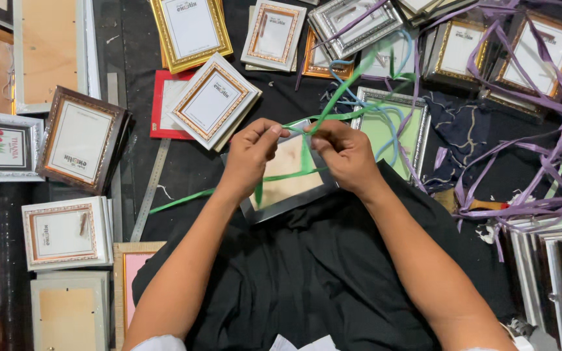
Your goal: The person ties a green ribbon around a small picture frame, forming a bow. They then wrap a second green ribbon around the frame and tie it into a bow as well.
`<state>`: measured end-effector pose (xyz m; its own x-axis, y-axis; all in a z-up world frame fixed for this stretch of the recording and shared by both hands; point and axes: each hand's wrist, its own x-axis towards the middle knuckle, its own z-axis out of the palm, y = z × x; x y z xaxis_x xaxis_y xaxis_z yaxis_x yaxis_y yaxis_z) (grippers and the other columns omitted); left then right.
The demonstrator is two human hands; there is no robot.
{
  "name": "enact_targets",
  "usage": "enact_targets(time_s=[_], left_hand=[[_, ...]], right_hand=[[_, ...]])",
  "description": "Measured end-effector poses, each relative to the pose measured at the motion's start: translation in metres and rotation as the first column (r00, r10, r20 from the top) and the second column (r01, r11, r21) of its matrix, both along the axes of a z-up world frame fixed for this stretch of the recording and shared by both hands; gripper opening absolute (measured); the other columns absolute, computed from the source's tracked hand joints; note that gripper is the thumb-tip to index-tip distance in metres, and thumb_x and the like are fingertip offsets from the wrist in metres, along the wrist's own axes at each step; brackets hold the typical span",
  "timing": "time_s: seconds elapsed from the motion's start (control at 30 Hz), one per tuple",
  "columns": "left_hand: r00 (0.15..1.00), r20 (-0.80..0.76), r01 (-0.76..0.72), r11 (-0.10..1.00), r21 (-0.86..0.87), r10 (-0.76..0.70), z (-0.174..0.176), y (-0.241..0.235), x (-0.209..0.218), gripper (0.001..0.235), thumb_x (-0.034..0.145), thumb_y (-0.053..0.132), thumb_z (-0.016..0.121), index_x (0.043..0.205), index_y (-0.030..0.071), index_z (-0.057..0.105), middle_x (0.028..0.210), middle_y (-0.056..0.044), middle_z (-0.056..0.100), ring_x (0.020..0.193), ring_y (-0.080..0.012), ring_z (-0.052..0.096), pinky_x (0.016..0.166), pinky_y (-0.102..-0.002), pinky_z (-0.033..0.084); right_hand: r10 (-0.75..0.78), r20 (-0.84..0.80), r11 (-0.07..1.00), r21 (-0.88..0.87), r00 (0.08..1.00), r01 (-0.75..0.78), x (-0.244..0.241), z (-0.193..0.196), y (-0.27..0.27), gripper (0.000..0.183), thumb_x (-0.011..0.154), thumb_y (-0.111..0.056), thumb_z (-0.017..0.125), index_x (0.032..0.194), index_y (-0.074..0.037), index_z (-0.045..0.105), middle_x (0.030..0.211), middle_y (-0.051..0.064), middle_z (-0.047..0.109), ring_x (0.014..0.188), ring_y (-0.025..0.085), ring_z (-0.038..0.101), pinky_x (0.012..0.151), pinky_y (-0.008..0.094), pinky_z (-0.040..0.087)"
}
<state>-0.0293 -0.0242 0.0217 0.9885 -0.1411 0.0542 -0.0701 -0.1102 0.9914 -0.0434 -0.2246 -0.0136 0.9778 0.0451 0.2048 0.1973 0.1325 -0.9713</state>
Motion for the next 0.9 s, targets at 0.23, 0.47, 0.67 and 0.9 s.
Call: enact_targets(time_s=[0.23, 0.47, 0.67, 0.9], left_hand=[[0.975, -0.223, 0.007, 0.999, -0.047, -0.017, 0.017, -0.004, -0.011, 0.034, 0.072, 0.017, 0.094, 0.092, 0.001, 0.071, 0.058, 0.009, 0.033, 0.053, -0.0013, 0.036, 0.049, -0.02, 0.031], [0.99, -0.051, 0.134, 0.991, -0.017, -0.135, 0.02, -0.005, -0.018, 0.048, 0.075, 0.017, 0.096, 0.118, 0.013, 0.076, 0.058, 0.008, 0.032, 0.053, -0.0023, 0.033, 0.054, -0.019, 0.036], [0.998, 0.038, 0.044, 0.999, 0.014, -0.045, 0.004, -0.007, -0.013, 0.024, 0.085, 0.018, 0.088, 0.107, 0.013, 0.078, 0.06, 0.003, 0.048, 0.057, -0.0026, 0.046, 0.051, -0.019, 0.042], [0.999, 0.038, 0.011, 0.999, 0.038, -0.013, -0.005, -0.007, -0.017, 0.009, 0.087, 0.014, 0.083, 0.093, 0.011, 0.077, 0.065, -0.003, 0.068, 0.048, -0.0093, 0.06, 0.044, -0.023, 0.047]], right_hand=[[0.024, -0.008, 0.989, -0.148, 1.0, -0.025, -0.007, 0.022, 0.003, 0.015, 0.096, 0.003, 0.064, 0.105, -0.002, 0.076, 0.074, 0.008, 0.065, 0.068, 0.012, 0.056, 0.065, 0.028, 0.052], [0.024, -0.198, 0.992, 0.124, 0.98, 0.001, -0.005, 0.008, 0.007, 0.014, 0.099, 0.0, 0.062, 0.11, 0.004, 0.069, 0.073, 0.006, 0.059, 0.066, 0.007, 0.052, 0.058, 0.022, 0.045], [0.122, -0.406, 0.96, 0.279, 0.906, -0.005, -0.006, 0.013, 0.01, 0.012, 0.098, 0.0, 0.061, 0.109, 0.002, 0.066, 0.07, 0.006, 0.055, 0.054, 0.001, 0.038, 0.045, 0.014, 0.028], [0.193, -0.414, 0.936, 0.351, 0.89, -0.04, -0.009, 0.013, 0.011, 0.014, 0.096, -0.001, 0.063, 0.108, 0.004, 0.066, 0.066, 0.012, 0.058, 0.051, 0.003, 0.034, 0.042, 0.017, 0.025]])
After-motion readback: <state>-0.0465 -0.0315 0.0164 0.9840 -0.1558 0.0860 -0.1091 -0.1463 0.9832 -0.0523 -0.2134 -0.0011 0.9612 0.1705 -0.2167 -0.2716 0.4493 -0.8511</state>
